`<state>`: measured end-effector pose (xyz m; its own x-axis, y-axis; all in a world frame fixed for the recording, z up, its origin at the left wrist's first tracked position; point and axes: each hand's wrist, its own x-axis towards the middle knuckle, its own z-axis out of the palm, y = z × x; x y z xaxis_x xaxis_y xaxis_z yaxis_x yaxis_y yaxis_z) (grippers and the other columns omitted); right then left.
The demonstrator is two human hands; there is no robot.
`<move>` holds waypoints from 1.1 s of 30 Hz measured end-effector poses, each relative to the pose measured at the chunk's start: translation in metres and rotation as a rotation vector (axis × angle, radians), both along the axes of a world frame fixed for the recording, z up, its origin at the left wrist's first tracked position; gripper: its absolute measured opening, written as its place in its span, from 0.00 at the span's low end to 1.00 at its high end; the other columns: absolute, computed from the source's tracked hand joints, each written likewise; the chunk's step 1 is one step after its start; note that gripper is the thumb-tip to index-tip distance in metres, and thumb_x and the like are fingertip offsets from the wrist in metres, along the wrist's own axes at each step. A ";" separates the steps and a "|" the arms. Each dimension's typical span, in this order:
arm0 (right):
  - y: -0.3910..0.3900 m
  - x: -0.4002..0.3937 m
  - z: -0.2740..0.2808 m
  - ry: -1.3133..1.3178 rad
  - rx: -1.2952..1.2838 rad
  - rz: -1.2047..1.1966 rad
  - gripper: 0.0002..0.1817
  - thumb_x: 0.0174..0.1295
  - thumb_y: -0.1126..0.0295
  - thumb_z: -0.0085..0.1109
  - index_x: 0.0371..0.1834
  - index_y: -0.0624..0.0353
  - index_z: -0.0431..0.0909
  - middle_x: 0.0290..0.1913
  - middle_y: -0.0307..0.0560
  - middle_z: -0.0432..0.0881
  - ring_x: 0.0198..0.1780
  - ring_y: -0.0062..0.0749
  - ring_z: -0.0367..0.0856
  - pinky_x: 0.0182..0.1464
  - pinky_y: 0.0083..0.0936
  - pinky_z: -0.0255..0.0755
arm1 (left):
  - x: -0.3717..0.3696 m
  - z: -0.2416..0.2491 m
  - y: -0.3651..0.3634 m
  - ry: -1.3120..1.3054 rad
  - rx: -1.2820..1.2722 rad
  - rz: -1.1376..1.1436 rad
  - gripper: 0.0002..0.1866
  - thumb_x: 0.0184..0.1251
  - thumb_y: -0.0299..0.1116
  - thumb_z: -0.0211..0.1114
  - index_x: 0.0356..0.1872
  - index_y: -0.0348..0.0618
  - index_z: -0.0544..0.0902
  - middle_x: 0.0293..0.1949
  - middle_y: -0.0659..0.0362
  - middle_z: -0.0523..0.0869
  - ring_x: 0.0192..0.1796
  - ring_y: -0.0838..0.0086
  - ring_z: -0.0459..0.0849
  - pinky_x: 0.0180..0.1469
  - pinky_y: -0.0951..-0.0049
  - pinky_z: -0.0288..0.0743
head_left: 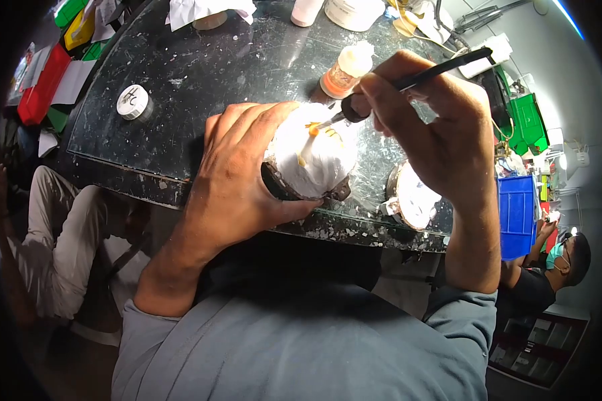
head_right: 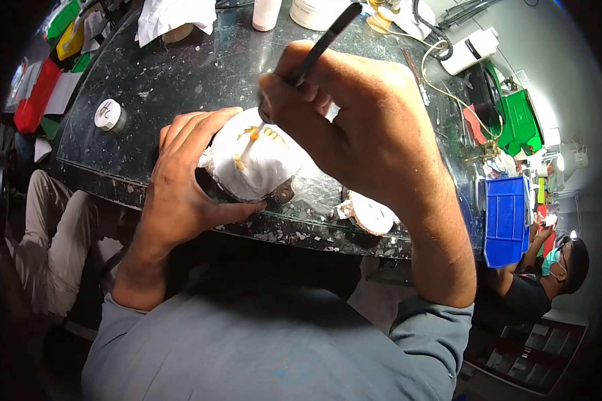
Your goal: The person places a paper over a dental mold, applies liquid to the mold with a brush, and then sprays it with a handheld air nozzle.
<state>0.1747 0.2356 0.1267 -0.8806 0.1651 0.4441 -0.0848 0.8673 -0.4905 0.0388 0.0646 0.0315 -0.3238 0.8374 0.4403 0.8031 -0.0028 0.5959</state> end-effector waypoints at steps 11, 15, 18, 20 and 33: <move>0.005 0.006 -0.003 0.017 -0.074 -0.036 0.09 0.74 0.74 0.59 0.38 0.70 0.83 0.31 0.43 0.86 0.28 0.16 0.79 0.30 0.17 0.73 | 0.002 0.003 -0.002 0.002 0.017 0.017 0.51 0.30 0.40 0.87 0.65 0.40 0.77 0.62 0.53 0.82 0.66 0.56 0.75 0.71 0.56 0.65; 0.004 0.007 -0.005 0.088 -0.090 -0.001 0.09 0.74 0.74 0.59 0.38 0.70 0.83 0.31 0.44 0.86 0.26 0.17 0.79 0.29 0.17 0.73 | 0.002 0.003 -0.002 0.024 0.029 0.028 0.51 0.29 0.39 0.87 0.65 0.40 0.76 0.62 0.53 0.81 0.66 0.56 0.75 0.70 0.56 0.65; -0.002 0.009 -0.001 0.029 -0.099 -0.075 0.08 0.73 0.76 0.60 0.38 0.70 0.84 0.31 0.44 0.86 0.26 0.18 0.80 0.28 0.17 0.74 | 0.003 0.001 -0.002 0.033 0.041 0.034 0.52 0.29 0.39 0.88 0.66 0.41 0.76 0.63 0.52 0.81 0.66 0.55 0.74 0.70 0.55 0.65; -0.003 0.006 -0.003 0.111 -0.101 -0.036 0.08 0.73 0.75 0.61 0.37 0.69 0.84 0.30 0.44 0.87 0.25 0.17 0.80 0.27 0.17 0.73 | 0.004 -0.002 -0.003 0.083 0.069 0.051 0.53 0.29 0.40 0.88 0.67 0.41 0.75 0.63 0.52 0.80 0.66 0.54 0.74 0.70 0.54 0.65; -0.020 0.017 0.008 0.022 -0.063 -0.217 0.08 0.73 0.75 0.61 0.34 0.66 0.82 0.27 0.43 0.87 0.23 0.16 0.81 0.26 0.16 0.74 | 0.007 -0.004 -0.008 0.152 0.113 0.070 0.53 0.30 0.40 0.87 0.67 0.40 0.74 0.63 0.52 0.79 0.66 0.53 0.74 0.71 0.53 0.67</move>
